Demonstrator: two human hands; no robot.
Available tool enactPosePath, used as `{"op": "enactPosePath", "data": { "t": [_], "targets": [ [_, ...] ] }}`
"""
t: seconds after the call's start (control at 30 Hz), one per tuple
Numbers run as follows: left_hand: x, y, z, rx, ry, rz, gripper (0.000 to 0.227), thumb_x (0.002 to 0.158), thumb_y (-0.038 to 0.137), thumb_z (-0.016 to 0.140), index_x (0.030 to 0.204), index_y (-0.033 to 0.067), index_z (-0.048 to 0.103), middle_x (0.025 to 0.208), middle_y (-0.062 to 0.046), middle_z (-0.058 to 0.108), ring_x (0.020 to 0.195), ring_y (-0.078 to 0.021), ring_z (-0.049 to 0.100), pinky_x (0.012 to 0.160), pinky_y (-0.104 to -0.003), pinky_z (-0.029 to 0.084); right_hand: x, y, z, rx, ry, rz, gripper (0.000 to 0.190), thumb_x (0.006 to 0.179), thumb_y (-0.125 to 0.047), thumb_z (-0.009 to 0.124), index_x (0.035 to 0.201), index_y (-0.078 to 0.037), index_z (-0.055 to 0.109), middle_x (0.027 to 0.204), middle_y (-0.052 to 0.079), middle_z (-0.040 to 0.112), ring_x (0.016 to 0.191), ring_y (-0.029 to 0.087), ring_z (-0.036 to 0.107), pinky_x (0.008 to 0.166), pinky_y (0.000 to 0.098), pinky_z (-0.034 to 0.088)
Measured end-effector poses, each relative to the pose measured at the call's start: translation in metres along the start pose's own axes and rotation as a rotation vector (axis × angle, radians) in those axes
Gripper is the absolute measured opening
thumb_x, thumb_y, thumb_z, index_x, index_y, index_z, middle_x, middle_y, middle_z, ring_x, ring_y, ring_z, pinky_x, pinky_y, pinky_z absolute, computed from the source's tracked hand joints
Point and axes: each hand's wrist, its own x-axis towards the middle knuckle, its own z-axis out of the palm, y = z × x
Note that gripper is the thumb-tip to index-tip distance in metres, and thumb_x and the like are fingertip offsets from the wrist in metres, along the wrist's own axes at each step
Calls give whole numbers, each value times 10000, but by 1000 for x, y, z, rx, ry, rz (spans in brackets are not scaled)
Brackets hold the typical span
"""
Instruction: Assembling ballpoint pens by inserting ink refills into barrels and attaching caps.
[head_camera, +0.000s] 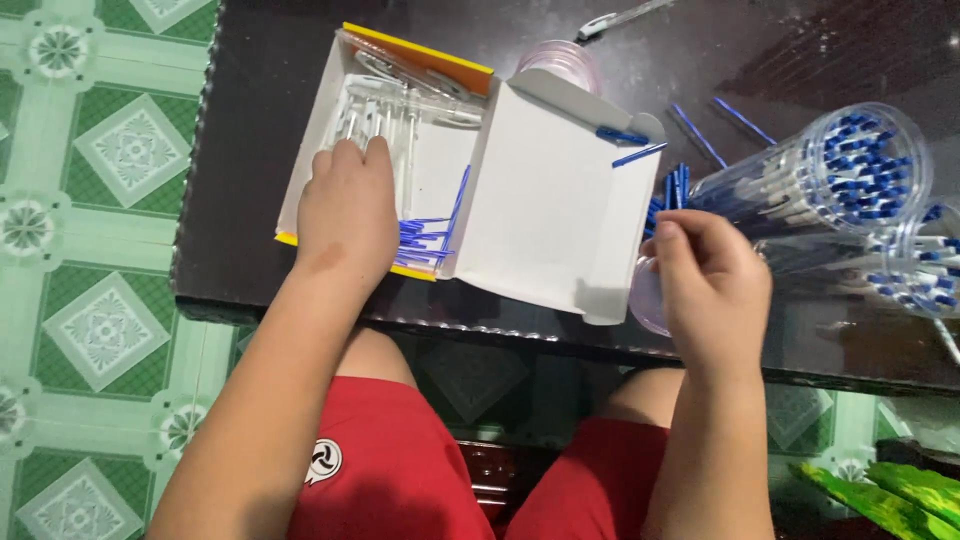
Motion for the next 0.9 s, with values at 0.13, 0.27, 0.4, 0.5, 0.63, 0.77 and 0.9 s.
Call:
{"op": "enactPosePath", "data": {
  "t": [0.13, 0.27, 0.4, 0.5, 0.63, 0.77, 0.9],
  "targets": [
    [-4, -7, -11, 1, 117, 77, 334, 891, 4, 702, 1212, -82, 670, 965, -197, 611, 972, -376, 622, 803, -440, 559, 3, -9, 18, -85, -131, -109, 138, 996, 21, 685, 1088, -28, 774, 773, 120, 728, 675, 212, 693, 634, 320, 548],
    [-27, 3, -55, -548, 174, 110, 245, 967, 11, 638, 1197, 45, 717, 995, -153, 529, 1009, -416, 592, 918, -478, 490, 11, 0, 4, -187, -181, -162, 135, 1002, -31, 711, 1109, -69, 784, 797, 84, 739, 727, 228, 707, 678, 339, 547],
    [-63, 16, -83, -824, 91, 32, 238, 1025, 67, 562, 1214, 56, 706, 1177, -82, 742, 1128, -213, 693, 1031, -344, 490, 13, -7, -22, -373, -233, -174, 133, 1022, -78, 661, 1110, -49, 757, 946, 65, 730, 830, 193, 625, 752, 345, 460],
    [-99, 17, -91, -1094, -80, -115, 345, 997, 27, 478, 1247, 78, 710, 1185, -88, 730, 883, -142, 691, 831, -253, 556, 4, -6, 7, -365, -367, -377, 261, 898, -28, 682, 1149, -92, 716, 1021, 59, 734, 940, 267, 657, 848, 405, 478],
    [-142, 6, -72, -1429, -35, -96, 475, 969, -10, 555, 1440, 7, 493, 1521, -175, 543, 1215, -252, 639, 960, -310, 590, 8, -47, 89, -322, -560, -801, 222, 888, -11, 631, 1101, -14, 695, 901, 138, 706, 744, 375, 546, 707, 475, 433],
    [-161, 0, -63, -1705, 107, -43, 384, 991, 120, 639, 1337, -17, 544, 1458, -285, 549, 1235, -347, 638, 1023, -438, 576, 18, -59, 156, -718, -799, -849, 81, 856, -227, 676, 829, -154, 701, 798, 30, 703, 837, 372, 583, 713, 529, 429],
    [-163, 13, -63, -2023, 120, -79, 151, 1009, -43, 579, 1113, 31, 660, 1141, -336, 677, 869, -297, 670, 790, -377, 573, 27, -66, 182, -901, -966, -792, 129, 890, -230, 636, 893, -205, 762, 805, 44, 751, 912, 342, 609, 791, 504, 427]
  ]
}}
